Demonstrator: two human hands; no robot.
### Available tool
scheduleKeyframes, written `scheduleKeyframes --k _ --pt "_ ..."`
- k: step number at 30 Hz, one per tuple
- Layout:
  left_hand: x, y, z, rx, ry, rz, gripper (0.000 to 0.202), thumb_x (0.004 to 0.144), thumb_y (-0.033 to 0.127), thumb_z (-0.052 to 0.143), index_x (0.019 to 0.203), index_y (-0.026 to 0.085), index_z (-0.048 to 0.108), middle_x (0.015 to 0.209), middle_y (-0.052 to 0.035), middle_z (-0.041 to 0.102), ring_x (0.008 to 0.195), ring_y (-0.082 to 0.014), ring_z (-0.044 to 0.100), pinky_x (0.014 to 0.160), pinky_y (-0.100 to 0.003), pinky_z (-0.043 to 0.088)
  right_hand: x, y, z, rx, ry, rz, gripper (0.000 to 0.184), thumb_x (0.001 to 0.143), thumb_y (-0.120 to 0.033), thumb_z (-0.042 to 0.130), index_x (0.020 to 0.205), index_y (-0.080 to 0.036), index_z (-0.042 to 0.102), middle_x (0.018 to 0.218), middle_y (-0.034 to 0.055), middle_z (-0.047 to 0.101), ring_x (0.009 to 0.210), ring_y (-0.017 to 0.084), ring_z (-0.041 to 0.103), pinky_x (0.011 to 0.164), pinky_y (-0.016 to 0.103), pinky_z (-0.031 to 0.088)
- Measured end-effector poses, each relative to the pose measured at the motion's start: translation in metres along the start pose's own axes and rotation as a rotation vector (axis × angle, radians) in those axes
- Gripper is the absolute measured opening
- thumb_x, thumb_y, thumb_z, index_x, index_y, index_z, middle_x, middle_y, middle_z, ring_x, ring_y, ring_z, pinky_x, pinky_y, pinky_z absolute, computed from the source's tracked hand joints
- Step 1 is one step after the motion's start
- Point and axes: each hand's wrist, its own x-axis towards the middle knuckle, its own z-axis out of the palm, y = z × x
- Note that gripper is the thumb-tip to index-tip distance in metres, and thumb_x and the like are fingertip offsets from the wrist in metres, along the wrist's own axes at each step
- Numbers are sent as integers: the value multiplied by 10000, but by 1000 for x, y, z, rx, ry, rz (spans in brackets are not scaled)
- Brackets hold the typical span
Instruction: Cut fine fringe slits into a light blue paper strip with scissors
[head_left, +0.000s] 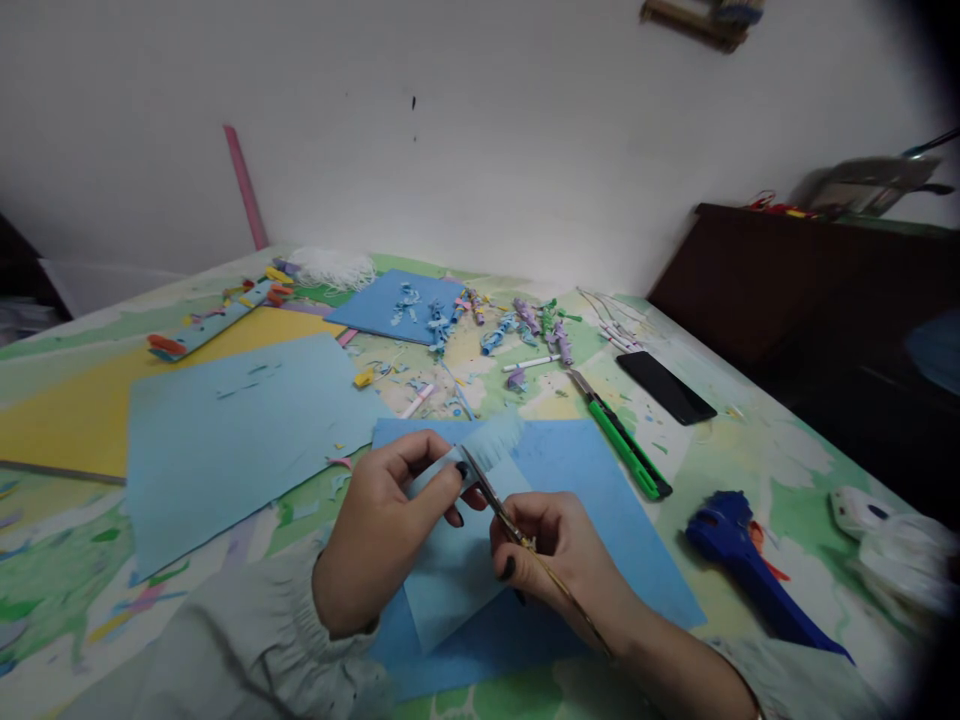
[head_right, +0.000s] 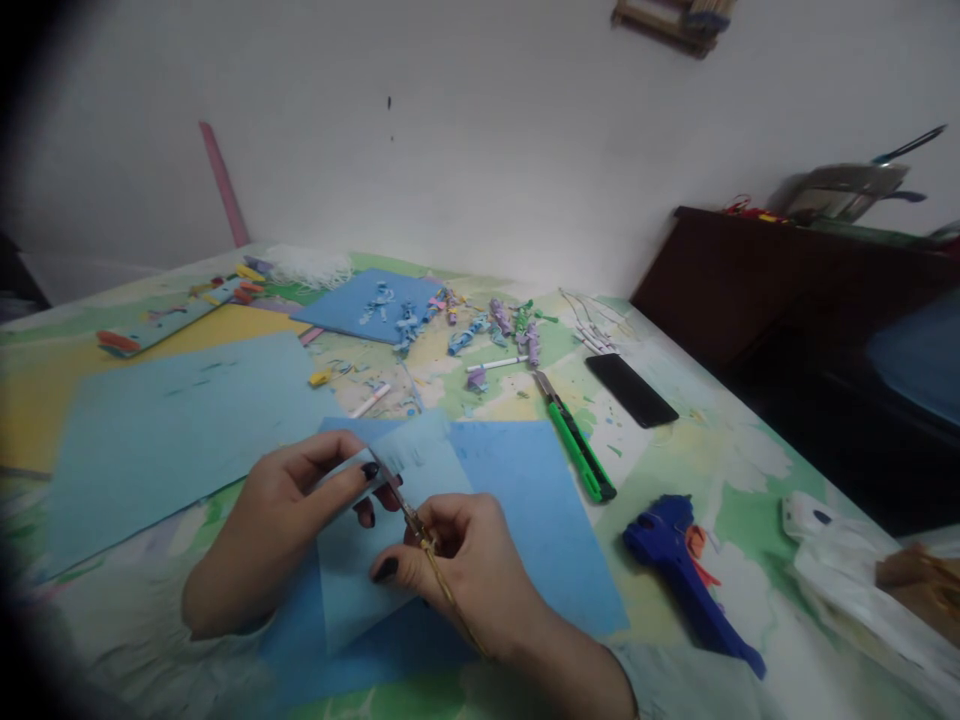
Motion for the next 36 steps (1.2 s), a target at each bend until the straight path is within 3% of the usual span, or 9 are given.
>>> scheduleKeyframes --k 13,22,36 --pt "1 3 2 8 25 -4 152 738 158 543 586 156 545 597 6 644 482 -94 537 525 -218 450 1 4 -1 54 9 7 472 593 -545 699 575 -134 469 452 -63 370 402 40 295 373 180 196" --pt "1 2 2 4 13 4 159 744 180 539 586 163 537 608 2 638 494 -103 535 530 -228 449 1 -1 1 21 51 60 428 540 -449 768 547 -133 479 429 -74 358 399 38 278 373 183 188" --pt "-1 3 1 11 15 5 142 735 174 539 594 162 556 624 -9 656 498 -108 538 526 -222 449 3 -4 1 -43 96 87 404 511 -419 776 505 -137 485 392 -77 366 357 34 284 345 176 206"
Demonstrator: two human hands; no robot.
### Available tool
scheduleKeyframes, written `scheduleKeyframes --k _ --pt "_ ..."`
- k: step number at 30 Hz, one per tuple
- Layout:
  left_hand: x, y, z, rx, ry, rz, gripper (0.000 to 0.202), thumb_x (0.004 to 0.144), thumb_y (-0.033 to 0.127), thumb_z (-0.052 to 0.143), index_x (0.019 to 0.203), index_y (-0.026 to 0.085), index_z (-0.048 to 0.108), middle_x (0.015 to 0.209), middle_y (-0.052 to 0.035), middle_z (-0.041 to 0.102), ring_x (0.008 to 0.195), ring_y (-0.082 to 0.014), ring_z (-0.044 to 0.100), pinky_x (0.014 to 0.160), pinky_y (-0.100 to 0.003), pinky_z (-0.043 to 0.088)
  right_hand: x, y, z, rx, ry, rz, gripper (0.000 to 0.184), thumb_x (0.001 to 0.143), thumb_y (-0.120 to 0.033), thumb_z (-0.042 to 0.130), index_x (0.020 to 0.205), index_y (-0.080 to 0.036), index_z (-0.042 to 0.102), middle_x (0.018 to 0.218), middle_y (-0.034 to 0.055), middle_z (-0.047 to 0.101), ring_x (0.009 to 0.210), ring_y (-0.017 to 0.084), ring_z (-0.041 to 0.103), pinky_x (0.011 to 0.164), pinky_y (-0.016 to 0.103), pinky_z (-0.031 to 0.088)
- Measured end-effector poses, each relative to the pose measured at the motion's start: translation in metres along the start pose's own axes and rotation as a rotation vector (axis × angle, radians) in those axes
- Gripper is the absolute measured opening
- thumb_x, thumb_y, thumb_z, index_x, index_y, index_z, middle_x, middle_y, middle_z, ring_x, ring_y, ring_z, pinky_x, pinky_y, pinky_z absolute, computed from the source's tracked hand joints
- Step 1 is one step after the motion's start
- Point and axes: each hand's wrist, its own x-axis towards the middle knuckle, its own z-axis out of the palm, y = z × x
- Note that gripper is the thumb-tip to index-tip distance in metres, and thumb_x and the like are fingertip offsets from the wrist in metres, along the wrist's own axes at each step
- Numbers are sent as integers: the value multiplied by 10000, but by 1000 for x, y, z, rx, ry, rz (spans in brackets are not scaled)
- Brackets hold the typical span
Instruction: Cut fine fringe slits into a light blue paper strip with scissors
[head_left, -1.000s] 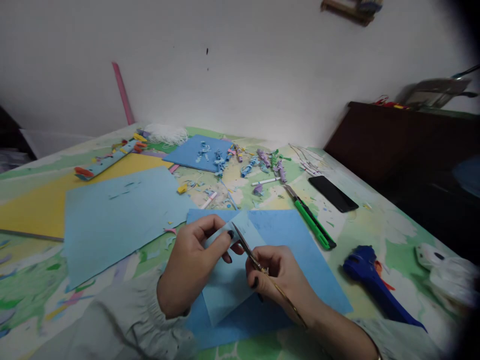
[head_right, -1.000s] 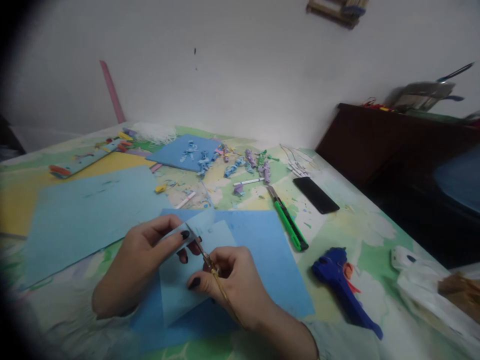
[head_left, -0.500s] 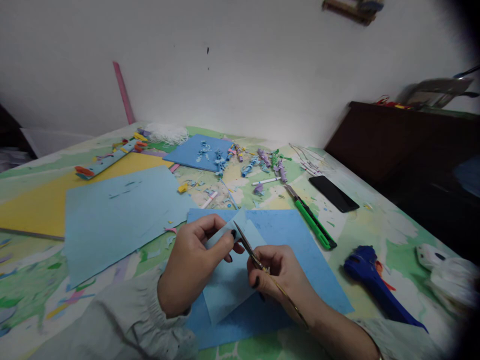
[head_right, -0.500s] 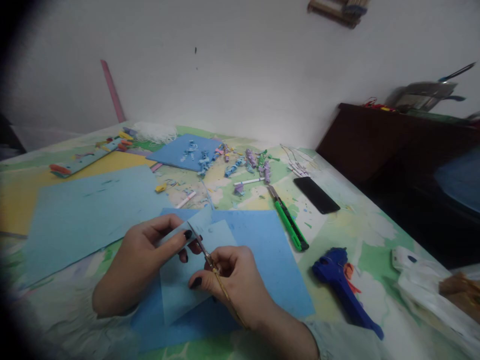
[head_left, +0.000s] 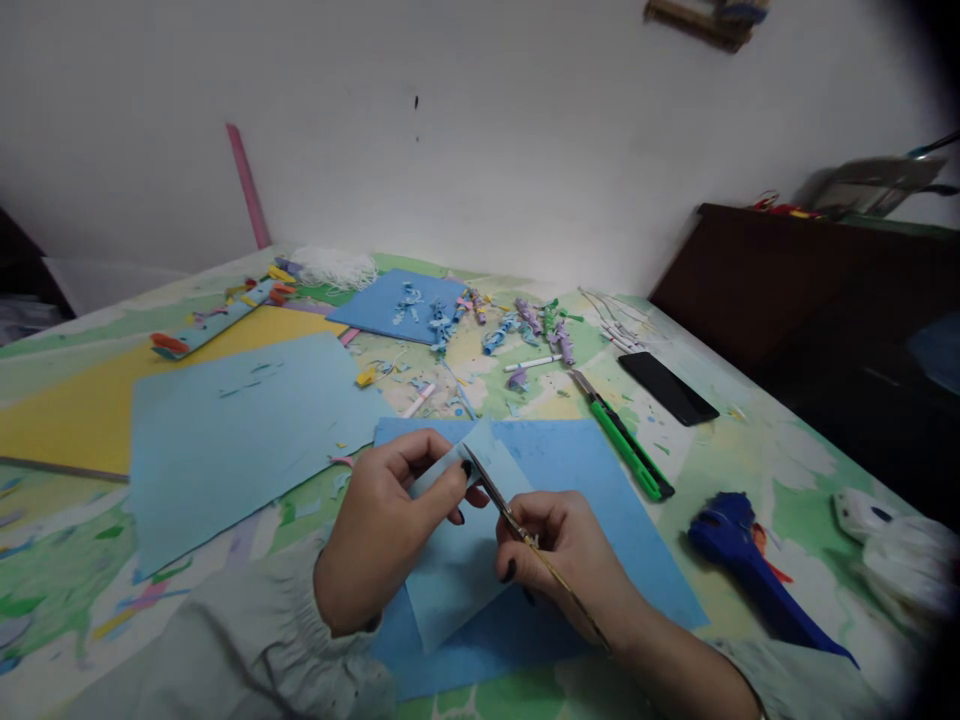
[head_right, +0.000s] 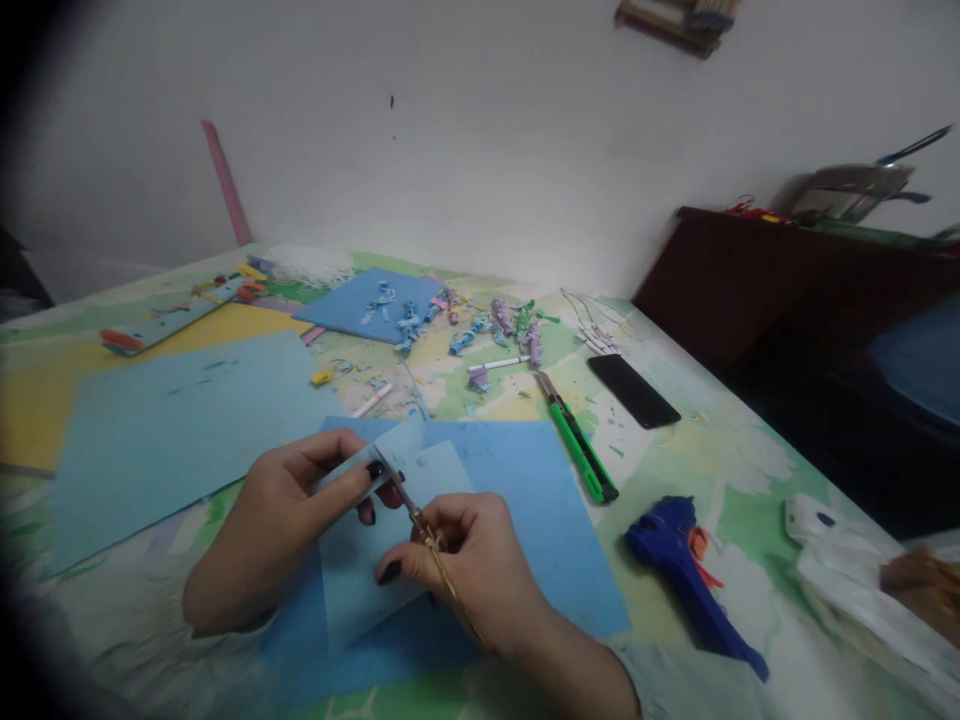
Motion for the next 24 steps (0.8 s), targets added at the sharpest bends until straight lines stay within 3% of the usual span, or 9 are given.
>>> scheduleKeyframes --k 24 --pt "2 0 -1 5 -37 -24 131 714 178 531 583 170 536 577 -3 623 508 -118 534 514 -224 441 1 2 0 -22 36 2 422 500 -427 782 490 -145 468 386 -81 358 357 33 280 343 175 202"
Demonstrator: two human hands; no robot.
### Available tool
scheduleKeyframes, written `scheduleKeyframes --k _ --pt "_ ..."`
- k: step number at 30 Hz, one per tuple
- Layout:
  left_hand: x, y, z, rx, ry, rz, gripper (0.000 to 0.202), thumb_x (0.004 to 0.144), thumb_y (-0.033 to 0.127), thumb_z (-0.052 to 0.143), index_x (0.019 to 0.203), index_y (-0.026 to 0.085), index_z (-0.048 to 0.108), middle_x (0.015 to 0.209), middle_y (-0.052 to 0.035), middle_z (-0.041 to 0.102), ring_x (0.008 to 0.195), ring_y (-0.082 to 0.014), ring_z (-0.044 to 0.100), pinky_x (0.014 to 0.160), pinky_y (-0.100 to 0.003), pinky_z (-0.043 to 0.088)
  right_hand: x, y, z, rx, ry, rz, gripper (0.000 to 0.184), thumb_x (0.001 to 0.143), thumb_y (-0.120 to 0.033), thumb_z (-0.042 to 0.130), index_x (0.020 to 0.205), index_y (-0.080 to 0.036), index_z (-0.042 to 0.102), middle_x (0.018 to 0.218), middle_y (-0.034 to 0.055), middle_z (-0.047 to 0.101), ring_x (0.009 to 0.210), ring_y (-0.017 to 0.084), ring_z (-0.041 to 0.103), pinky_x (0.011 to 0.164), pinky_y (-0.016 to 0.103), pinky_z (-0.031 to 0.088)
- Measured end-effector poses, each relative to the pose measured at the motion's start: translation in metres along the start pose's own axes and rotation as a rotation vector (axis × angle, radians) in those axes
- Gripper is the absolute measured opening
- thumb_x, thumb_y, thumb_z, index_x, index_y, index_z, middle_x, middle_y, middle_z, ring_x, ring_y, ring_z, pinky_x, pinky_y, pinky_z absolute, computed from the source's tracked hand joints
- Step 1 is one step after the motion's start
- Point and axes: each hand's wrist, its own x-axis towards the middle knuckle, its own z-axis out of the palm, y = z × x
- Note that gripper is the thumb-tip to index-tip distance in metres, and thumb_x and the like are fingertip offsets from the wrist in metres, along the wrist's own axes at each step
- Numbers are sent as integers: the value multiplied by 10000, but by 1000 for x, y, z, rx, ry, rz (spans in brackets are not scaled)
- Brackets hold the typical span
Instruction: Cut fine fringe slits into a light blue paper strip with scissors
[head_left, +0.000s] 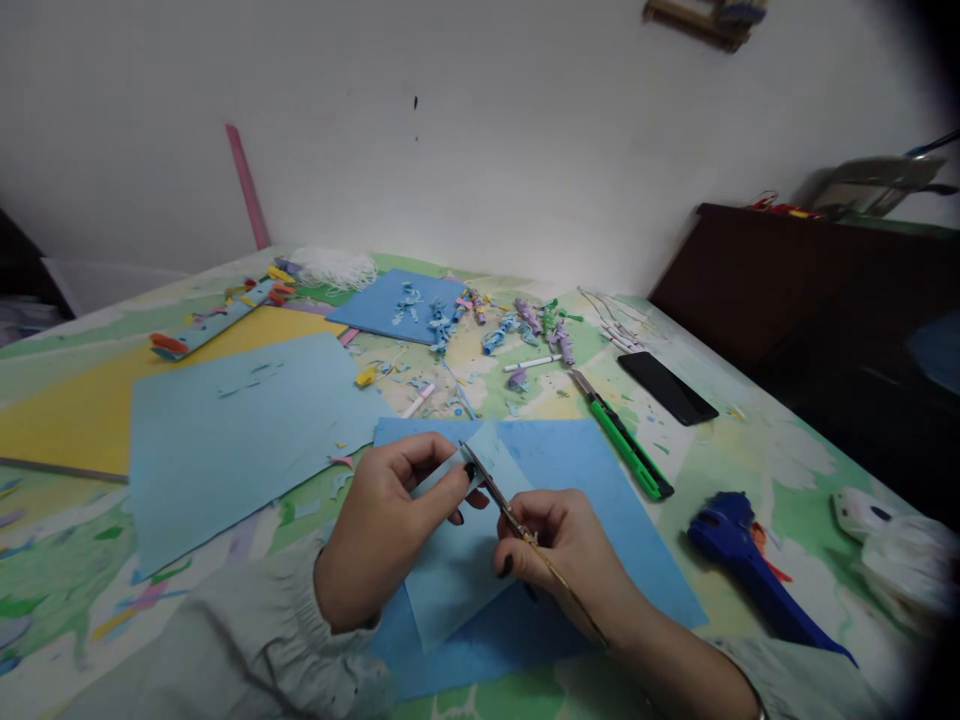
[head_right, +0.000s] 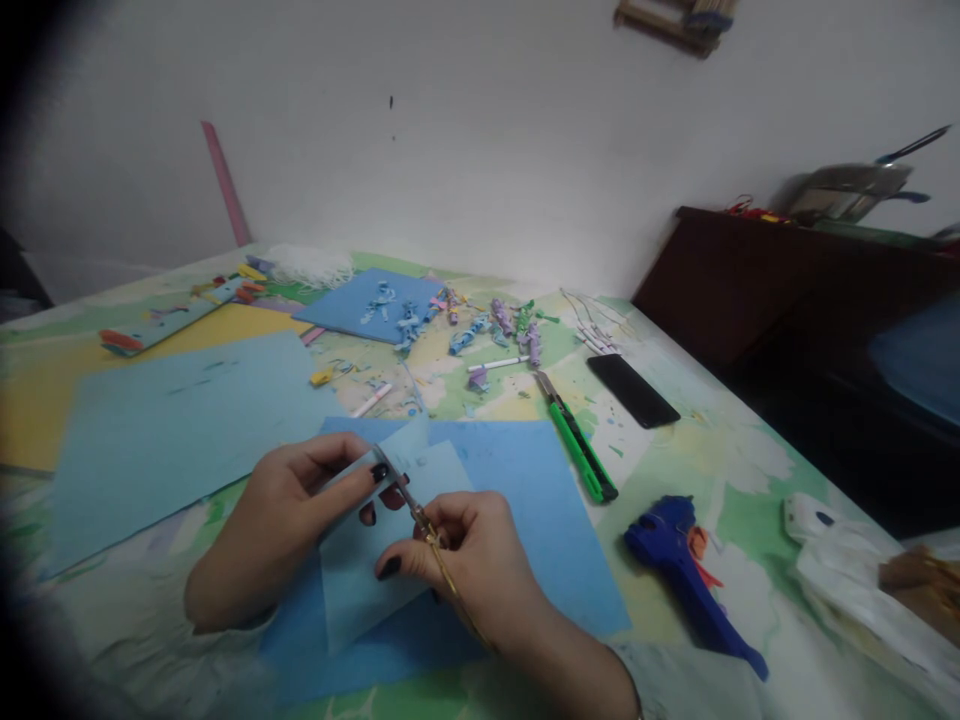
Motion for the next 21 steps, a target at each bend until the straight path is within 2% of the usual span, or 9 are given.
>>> scheduleKeyframes --k 8,14,21 --pt "1 0 1 -57 -11 10 144 721 167 529 577 170 528 579 1 609 520 -115 537 511 -216 444 0 0 -1 -3 5 10 443 480 -450 786 487 -146 464 378 -81 357 353 35 278 340 176 203" --pt "2 -3 1 -104 -40 32 131 737 174 539 611 154 566 592 -1 619 532 -107 538 509 -200 447 1 3 -2 -16 -2 -8 398 501 -408 790 504 -139 496 387 -80 360 351 35 283 340 174 208" --pt "0 -3 1 -85 -29 10 142 738 166 537 597 157 542 593 0 623 512 -102 522 511 -205 435 1 3 -1 12 2 -2 399 502 -386 794 497 -141 480 384 -82 353 347 32 278 337 175 197"
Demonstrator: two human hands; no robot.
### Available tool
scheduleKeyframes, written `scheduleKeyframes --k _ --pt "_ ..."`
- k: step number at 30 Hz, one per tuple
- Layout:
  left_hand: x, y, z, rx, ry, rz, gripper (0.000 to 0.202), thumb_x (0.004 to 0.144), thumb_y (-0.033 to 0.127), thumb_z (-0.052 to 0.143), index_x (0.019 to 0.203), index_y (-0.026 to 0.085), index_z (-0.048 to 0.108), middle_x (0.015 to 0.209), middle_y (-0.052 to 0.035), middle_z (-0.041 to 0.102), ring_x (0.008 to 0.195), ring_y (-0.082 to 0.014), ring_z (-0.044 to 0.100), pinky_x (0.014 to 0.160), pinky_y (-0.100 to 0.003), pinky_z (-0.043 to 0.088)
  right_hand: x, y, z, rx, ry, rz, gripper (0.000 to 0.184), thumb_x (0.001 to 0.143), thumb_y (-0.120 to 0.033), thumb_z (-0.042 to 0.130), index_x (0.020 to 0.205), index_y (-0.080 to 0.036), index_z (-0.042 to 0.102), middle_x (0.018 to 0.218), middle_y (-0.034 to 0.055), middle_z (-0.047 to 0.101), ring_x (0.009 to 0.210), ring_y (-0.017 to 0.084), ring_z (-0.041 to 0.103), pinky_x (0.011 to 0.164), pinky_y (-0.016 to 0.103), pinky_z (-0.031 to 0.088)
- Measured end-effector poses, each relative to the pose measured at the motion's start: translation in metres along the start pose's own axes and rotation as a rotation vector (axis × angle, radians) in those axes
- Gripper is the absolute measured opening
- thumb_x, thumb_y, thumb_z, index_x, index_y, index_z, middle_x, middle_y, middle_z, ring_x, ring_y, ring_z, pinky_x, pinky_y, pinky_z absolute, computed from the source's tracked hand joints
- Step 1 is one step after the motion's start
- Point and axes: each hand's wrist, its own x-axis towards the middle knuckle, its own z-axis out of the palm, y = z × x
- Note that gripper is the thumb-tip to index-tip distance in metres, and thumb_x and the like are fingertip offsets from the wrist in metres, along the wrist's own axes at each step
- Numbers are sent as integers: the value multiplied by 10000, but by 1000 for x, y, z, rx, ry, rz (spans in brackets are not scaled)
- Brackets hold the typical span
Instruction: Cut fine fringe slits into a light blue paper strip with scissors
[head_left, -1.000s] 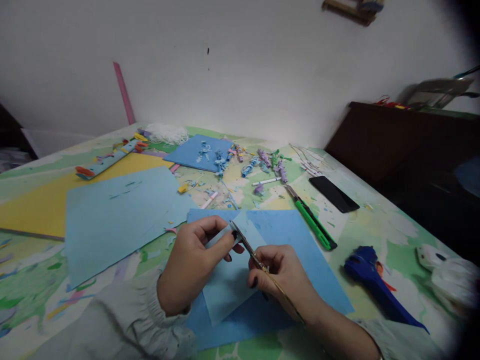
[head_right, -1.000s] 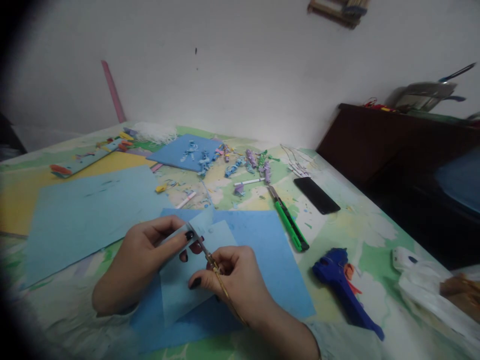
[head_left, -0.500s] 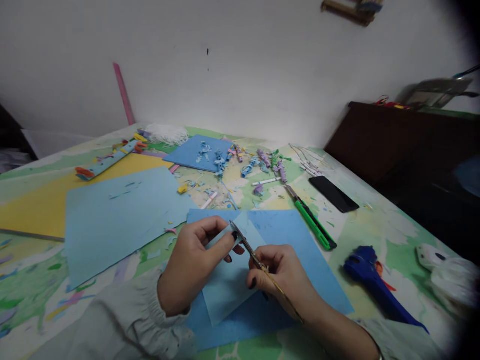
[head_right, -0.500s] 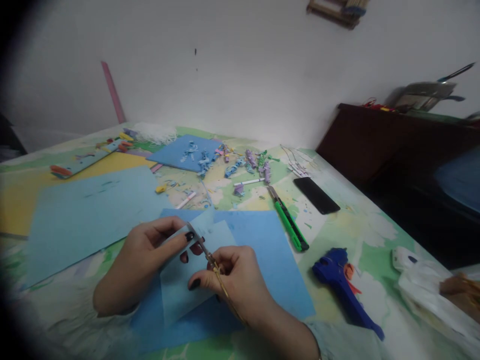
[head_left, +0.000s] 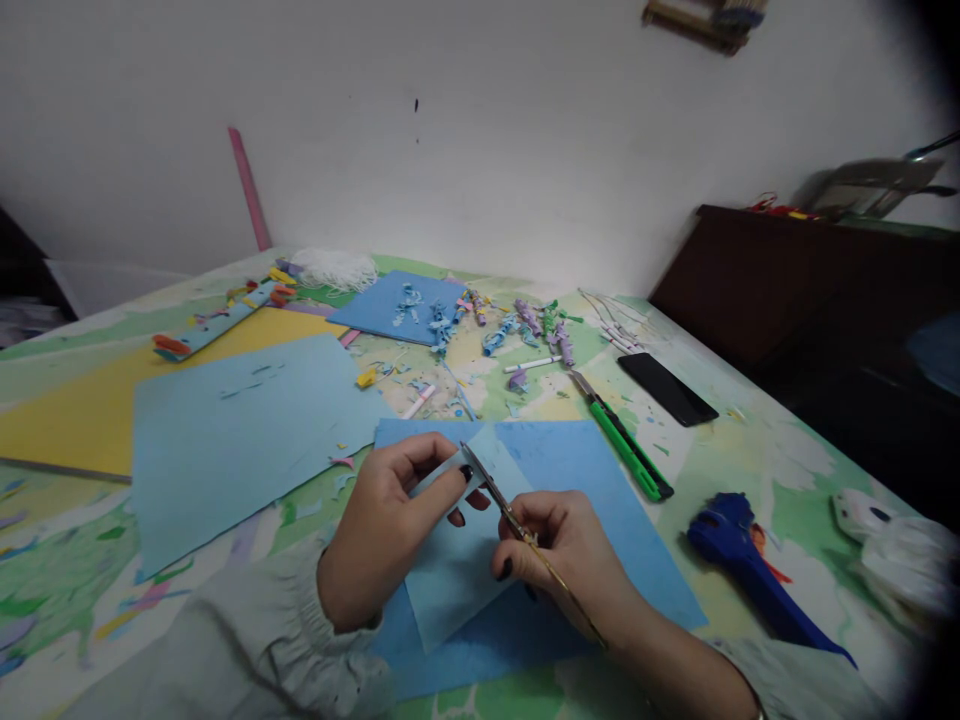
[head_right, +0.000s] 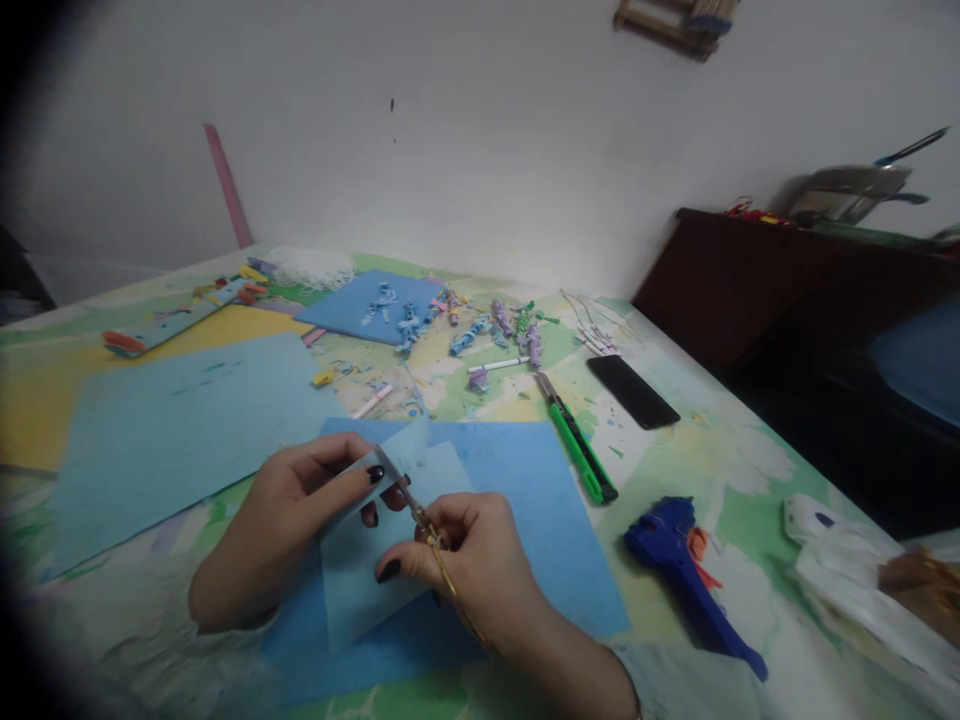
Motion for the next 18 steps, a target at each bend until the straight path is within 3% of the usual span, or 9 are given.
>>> scheduleKeyframes --k 13,18 --pt "1 1 0 16 20 -5 162 755 183 527 595 155 533 598 -5 629 507 -106 530 511 -220 452 -2 4 -1 91 -127 -96 487 598 -570 680 575 -140 453 477 -68 338 413 39 288 375 182 188" --pt "3 0 1 39 34 4 158 753 187 534 598 161 515 601 3 629 495 -104 535 520 -229 452 -2 3 0 96 -111 -66 467 591 -538 703 577 -134 469 456 -66 359 397 37 294 365 176 195"
